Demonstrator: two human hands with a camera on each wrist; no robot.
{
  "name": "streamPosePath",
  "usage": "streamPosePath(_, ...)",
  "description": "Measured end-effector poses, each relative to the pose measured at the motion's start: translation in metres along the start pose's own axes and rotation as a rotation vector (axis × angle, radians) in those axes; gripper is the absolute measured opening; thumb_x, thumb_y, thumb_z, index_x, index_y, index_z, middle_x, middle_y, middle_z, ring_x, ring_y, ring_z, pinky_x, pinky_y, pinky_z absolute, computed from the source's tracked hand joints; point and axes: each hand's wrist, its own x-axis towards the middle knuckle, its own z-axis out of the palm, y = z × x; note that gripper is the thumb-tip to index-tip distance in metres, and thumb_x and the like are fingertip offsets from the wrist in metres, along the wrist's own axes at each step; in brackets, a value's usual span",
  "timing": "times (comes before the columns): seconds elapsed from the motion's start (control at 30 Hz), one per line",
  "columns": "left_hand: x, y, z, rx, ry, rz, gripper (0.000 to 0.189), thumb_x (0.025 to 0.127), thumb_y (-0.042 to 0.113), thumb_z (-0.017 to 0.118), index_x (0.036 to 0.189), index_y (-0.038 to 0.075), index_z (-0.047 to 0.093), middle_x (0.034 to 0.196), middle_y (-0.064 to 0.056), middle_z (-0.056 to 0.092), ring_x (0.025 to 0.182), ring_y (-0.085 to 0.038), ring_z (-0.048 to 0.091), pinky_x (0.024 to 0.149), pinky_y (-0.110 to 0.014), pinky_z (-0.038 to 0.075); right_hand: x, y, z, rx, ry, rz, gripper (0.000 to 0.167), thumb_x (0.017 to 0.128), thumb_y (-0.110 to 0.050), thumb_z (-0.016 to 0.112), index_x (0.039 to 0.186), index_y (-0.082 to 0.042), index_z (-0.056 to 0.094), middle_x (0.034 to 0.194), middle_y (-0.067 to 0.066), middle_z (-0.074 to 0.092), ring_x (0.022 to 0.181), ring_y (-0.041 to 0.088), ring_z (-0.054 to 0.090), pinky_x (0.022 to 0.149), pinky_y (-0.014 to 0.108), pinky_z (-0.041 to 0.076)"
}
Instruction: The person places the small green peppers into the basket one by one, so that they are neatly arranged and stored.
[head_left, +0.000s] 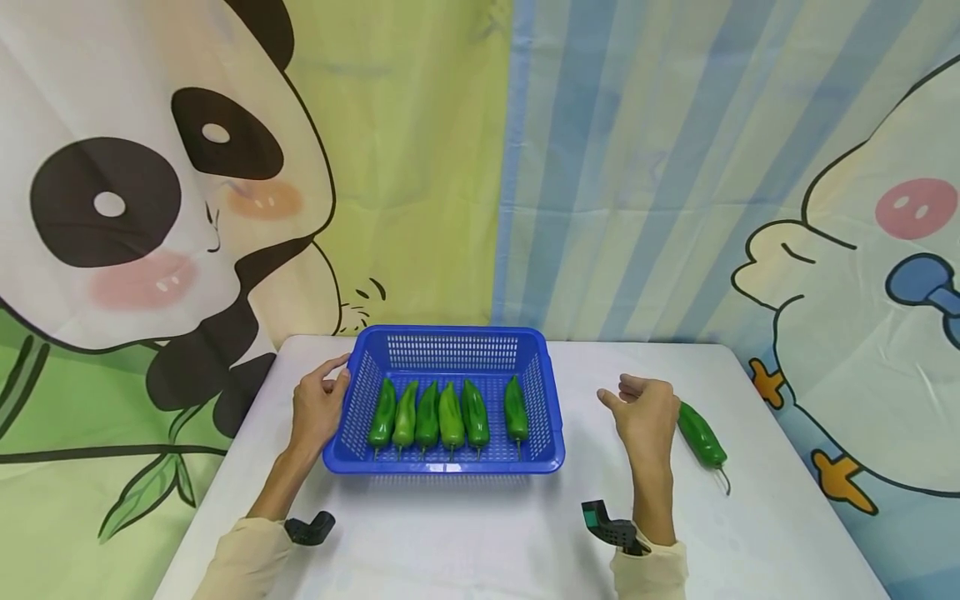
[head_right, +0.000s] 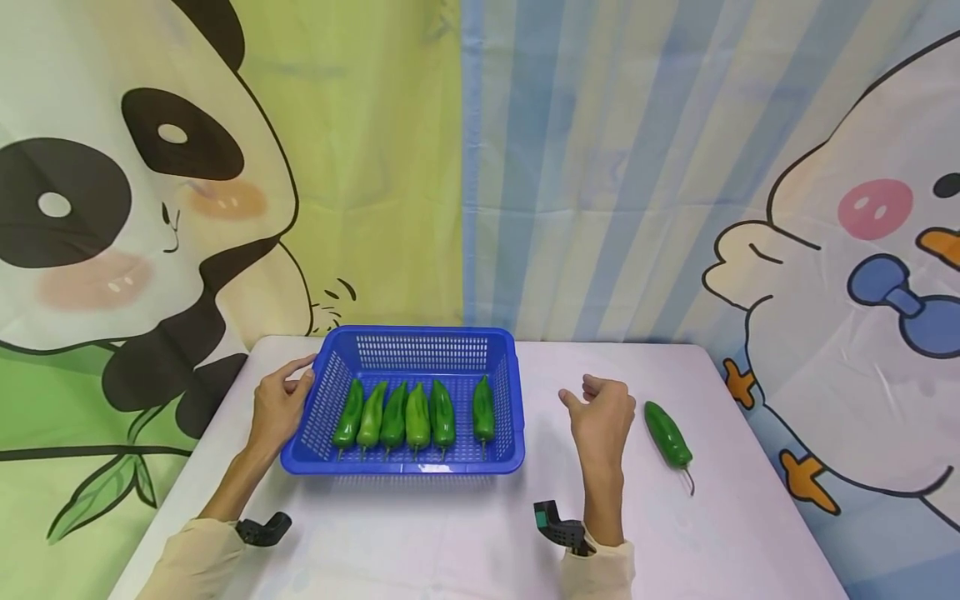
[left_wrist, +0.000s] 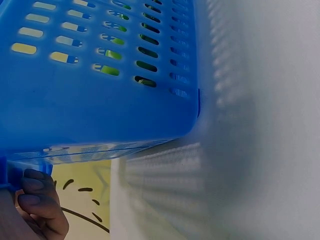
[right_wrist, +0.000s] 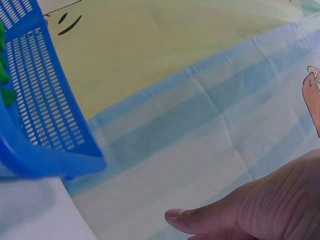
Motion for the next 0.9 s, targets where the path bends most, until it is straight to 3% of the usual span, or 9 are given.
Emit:
streamPosePath(0.3,0.001,0.000,-0.002,-0.002,0.013,0.004,0.039,0.112,0.015,0.059,0.148,0.003,0.066,0.062,-0.009,0.067,0.049,-0.011,0.056,0.044,-0.024,0.035,0.007,0.018,-0.006,-0.001,0.033,0.031,0.049,0.091,-0.002,0.085,0.135,0.012,0.070,0.133,0.034,0.071,0.124,0.052,0.070,0.106,0.062,0.056)
streamPosePath(0.73,0.000,0.001,-0.002,0.010,0.014,0.006,0.039,0.113,0.016,0.058,0.149,0.003,0.065,0.067,-0.014,0.072,0.052,-0.014,0.059,0.046,-0.025,0.038,0.015,0.044,-0.017,-0.029,0.120,0.050,0.049,0.089,0.000,0.085,0.135,0.013,0.070,0.130,0.035,0.072,0.122,0.054,0.068,0.106,0.065,0.054)
streamPosePath(0.9,-0.001,0.001,0.000,0.019,0.010,0.006,0.039,0.113,0.016,0.058,0.149,0.002,0.065,0.072,-0.018,0.076,0.055,-0.014,0.062,0.049,-0.025,0.041,0.019,0.056,-0.020,-0.034,0.150,0.095,0.048,0.093,0.000,0.082,0.137,0.013,0.068,0.132,0.036,0.070,0.130,0.057,0.060,0.112,0.067,0.049)
